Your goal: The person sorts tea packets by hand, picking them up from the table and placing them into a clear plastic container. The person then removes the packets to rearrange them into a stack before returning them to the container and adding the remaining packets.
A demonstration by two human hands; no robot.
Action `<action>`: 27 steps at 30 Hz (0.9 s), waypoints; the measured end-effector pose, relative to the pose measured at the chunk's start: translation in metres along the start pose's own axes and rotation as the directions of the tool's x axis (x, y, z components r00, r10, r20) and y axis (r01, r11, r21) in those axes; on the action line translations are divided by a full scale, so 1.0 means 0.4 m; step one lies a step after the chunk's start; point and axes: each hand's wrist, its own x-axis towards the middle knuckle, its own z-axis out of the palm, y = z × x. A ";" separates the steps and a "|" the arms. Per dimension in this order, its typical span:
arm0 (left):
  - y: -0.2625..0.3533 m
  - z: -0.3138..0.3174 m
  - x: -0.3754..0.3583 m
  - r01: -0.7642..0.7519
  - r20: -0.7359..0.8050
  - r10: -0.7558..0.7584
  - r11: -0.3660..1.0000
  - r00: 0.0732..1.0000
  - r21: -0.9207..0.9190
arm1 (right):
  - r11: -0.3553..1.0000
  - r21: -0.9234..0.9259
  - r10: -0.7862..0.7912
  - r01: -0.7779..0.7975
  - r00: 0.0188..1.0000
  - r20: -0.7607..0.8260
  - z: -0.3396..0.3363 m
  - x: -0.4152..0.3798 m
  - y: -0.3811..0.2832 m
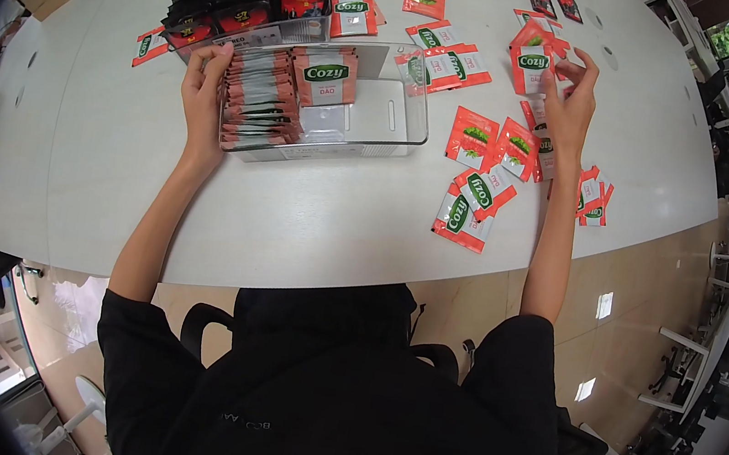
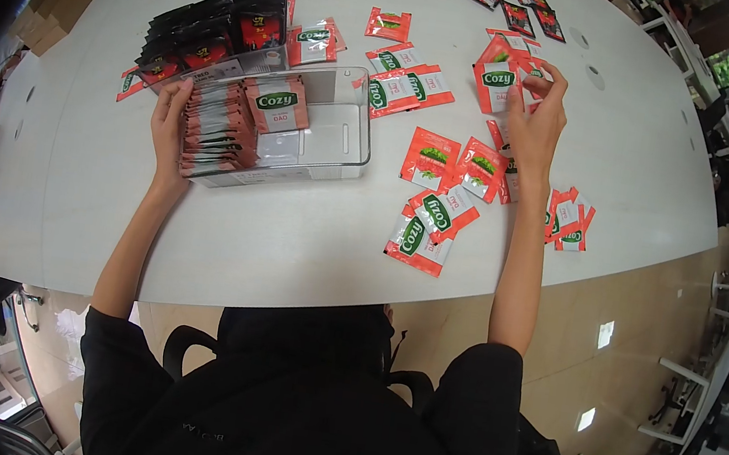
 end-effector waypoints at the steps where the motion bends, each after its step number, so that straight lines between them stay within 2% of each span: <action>1: 0.000 0.004 -0.001 -0.009 -0.002 0.009 1.000 1.000 -0.013 | 0.996 -0.047 -0.073 0.072 0.997 -0.018 0.004 0.000 0.012; 2: 0.000 0.010 -0.002 -0.013 -0.012 0.013 1.000 1.000 -0.006 | 0.997 -0.035 -0.075 0.075 0.997 -0.014 0.005 0.002 0.020; 4: -0.002 0.021 -0.008 -0.017 -0.021 0.017 1.000 1.000 0.007 | 0.964 -0.182 -0.206 0.194 0.977 -0.050 0.021 -0.005 0.017; 7: -0.007 0.038 -0.009 -0.029 0.006 0.029 0.999 1.000 -0.015 | 0.942 -0.170 -0.289 0.289 0.957 0.023 0.046 0.003 -0.044; 8: -0.014 0.036 -0.003 -0.036 -0.004 0.036 0.999 0.999 -0.014 | 0.949 -0.083 -0.296 0.303 0.951 0.089 0.074 0.009 -0.048; 9: -0.026 0.033 0.005 -0.032 0.035 0.032 0.999 0.999 -0.013 | 0.947 -0.077 -0.307 0.313 0.948 0.087 0.098 0.017 -0.071; 11: -0.027 0.035 0.006 -0.035 0.074 0.035 0.999 0.997 -0.010 | 0.886 0.040 -0.446 0.461 0.827 0.342 0.156 0.015 -0.140; 12: -0.023 0.039 0.002 -0.032 0.074 0.033 0.999 0.997 -0.007 | 0.884 0.044 -0.451 0.465 0.826 0.339 0.182 0.013 -0.177; 14: -0.021 0.030 0.004 -0.001 0.100 0.000 1.000 0.995 0.007 | 0.865 0.173 -0.494 0.470 0.743 0.451 0.223 0.022 -0.238; 15: -0.020 0.027 0.004 -0.009 0.097 0.008 1.000 0.995 0.005 | 0.861 0.174 -0.501 0.477 0.741 0.447 0.245 0.039 -0.238; 17: -0.019 0.026 0.001 -0.017 0.037 0.019 0.999 0.999 -0.035 | 0.832 0.403 -0.544 0.382 0.706 0.454 0.306 0.064 -0.219; 18: -0.018 0.022 0.000 -0.027 0.030 0.028 0.999 0.999 -0.039 | 0.826 0.406 -0.554 0.392 0.700 0.451 0.324 0.055 -0.202; 20: -0.014 0.014 -0.002 0.008 0.041 -0.008 1.000 0.999 -0.001 | 0.853 0.279 -0.522 0.441 0.698 0.491 0.342 0.036 -0.169; 21: -0.010 0.016 -0.005 0.001 0.033 -0.001 1.000 0.999 -0.005 | 0.847 0.284 -0.531 0.450 0.692 0.489 0.327 0.033 -0.178; 23: -0.005 0.027 -0.010 0.016 0.029 -0.015 0.999 0.999 -0.042 | 0.854 0.127 -0.509 0.504 0.761 0.402 0.285 0.032 -0.200; 24: 0.003 0.028 -0.013 0.023 0.029 -0.022 0.999 0.999 -0.043 | 0.856 0.125 -0.505 0.501 0.761 0.408 0.270 0.043 -0.194; 26: 0.017 0.030 -0.017 0.036 0.037 -0.036 0.999 0.999 0.001 | 0.882 -0.158 -0.367 0.443 0.858 0.360 0.239 0.060 -0.169; 27: 0.008 0.028 -0.015 0.047 0.046 -0.047 0.999 0.998 0.000 | 0.885 -0.167 -0.355 0.435 0.861 0.364 0.230 0.057 -0.164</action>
